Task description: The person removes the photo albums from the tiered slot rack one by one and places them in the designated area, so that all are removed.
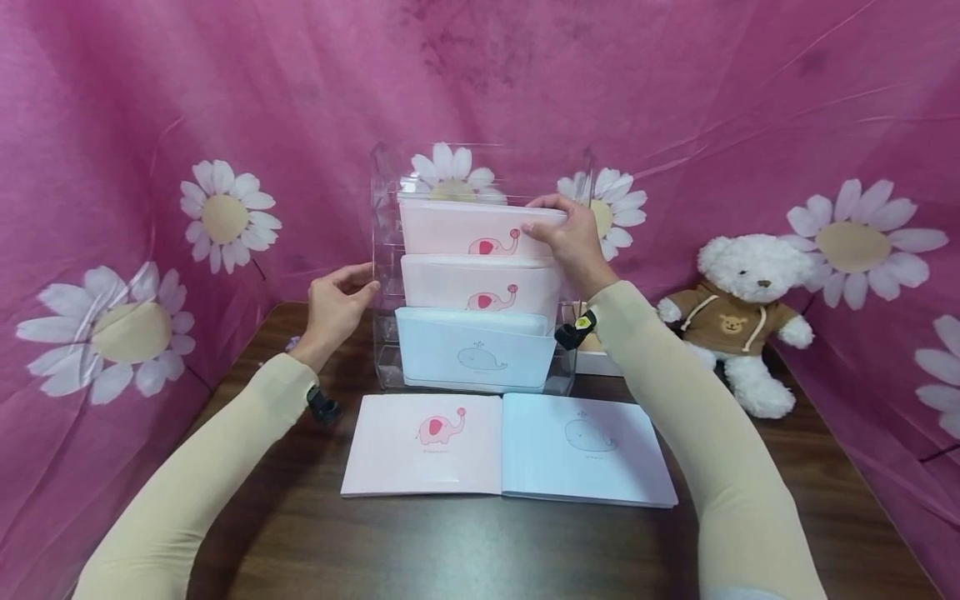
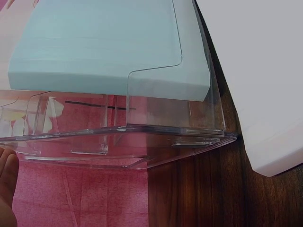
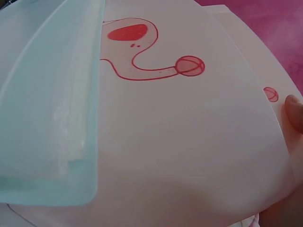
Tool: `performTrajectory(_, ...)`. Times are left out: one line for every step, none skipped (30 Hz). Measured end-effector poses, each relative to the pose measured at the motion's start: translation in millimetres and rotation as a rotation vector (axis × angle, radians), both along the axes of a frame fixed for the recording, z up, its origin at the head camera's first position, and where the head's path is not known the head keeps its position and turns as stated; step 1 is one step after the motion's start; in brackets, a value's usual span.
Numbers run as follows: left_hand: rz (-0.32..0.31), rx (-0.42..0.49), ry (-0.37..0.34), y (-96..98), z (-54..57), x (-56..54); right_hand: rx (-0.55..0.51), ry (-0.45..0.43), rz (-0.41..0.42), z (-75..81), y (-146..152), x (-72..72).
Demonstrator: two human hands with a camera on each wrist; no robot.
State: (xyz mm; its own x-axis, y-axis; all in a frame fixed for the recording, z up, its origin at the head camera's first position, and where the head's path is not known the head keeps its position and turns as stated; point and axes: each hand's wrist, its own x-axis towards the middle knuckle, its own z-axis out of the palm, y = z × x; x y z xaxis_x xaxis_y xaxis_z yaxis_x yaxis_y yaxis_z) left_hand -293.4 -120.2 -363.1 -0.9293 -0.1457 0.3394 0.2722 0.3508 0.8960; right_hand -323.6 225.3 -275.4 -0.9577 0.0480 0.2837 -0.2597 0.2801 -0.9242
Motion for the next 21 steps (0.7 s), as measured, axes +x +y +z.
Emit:
performTrajectory(0.0, 0.0, 0.003, 0.0, 0.0, 0.1, 0.007, -0.004, -0.008, 1.1, 0, -0.2)
performTrajectory(-0.001, 0.002, 0.004, 0.1, -0.2, 0.1, 0.011, -0.007, -0.016, 1.9, -1, -0.6)
performTrajectory(-0.002, 0.003, 0.006, 0.0, -0.3, -0.1, 0.018, -0.015, -0.027, 2.7, -1, -0.9)
performTrajectory(-0.003, 0.006, 0.009, 0.0, -0.2, 0.0, 0.025, -0.024, -0.036, 3.7, -2, -1.3)
performTrajectory(-0.003, 0.008, 0.009, -0.1, -0.1, 0.1, 0.03, -0.034, -0.048, 4.9, -2, -1.3)
performTrajectory(-0.001, 0.007, 0.008, -0.3, -0.4, -0.2, 0.041, -0.039, -0.058, 6.1, -3, -1.4)
performTrajectory(-0.001, 0.007, 0.007, -0.2, 0.0, -0.2, 0.044, -0.044, -0.067, 7.3, -3, -1.7)
performTrajectory(-0.001, 0.009, 0.004, -0.1, -0.1, -0.6, 0.049, -0.049, -0.072, 8.5, -3, -2.0)
performTrajectory(0.0, 0.007, 0.001, -0.1, 0.0, -0.8, 0.053, -0.055, -0.081, 9.7, -3, -2.2)
performTrajectory(0.0, 0.006, -0.002, 0.0, -0.1, -1.1, 0.056, -0.06, -0.086, 11.0, -3, -2.2)
performTrajectory(0.0, 0.003, -0.008, 0.1, -0.1, -1.1, 0.053, -0.066, -0.092, 12.2, -3, -2.3)
performTrajectory(0.0, 0.003, -0.012, 0.4, -0.1, -1.2, 0.052, -0.069, -0.093, 13.3, -3, -2.4)
performTrajectory(-0.001, 0.005, -0.014, 0.5, -0.1, -1.1, 0.042, -0.078, -0.095, 14.2, -3, -2.5)
performTrajectory(-0.002, 0.006, -0.016, 0.6, -0.2, -1.1, 0.04, -0.084, -0.093, 15.1, -2, -2.5)
performTrajectory(-0.001, 0.004, -0.017, 0.7, -0.1, -0.8, 0.031, -0.09, -0.092, 15.7, -3, -2.5)
performTrajectory(0.0, 0.005, -0.019, 0.8, -0.2, -0.6, 0.024, -0.094, -0.087, 16.1, -3, -2.3)
performTrajectory(0.001, 0.003, -0.018, 0.8, -0.2, -0.5, 0.02, -0.095, -0.083, 16.5, -3, -2.2)
performTrajectory(0.002, 0.004, -0.016, 1.0, -0.1, -0.3, 0.019, -0.095, -0.081, 16.6, -2, -1.9)
performTrajectory(0.002, 0.004, -0.015, 1.1, 0.0, 0.2, 0.017, -0.093, -0.078, 16.8, -2, -1.7)
performTrajectory(0.003, 0.004, -0.016, 1.3, 0.1, 0.5, 0.018, -0.089, -0.076, 16.8, -2, -1.5)
performTrajectory(0.004, 0.003, -0.016, 1.4, 0.2, 0.7, 0.016, -0.086, -0.074, 16.9, -2, -1.2)
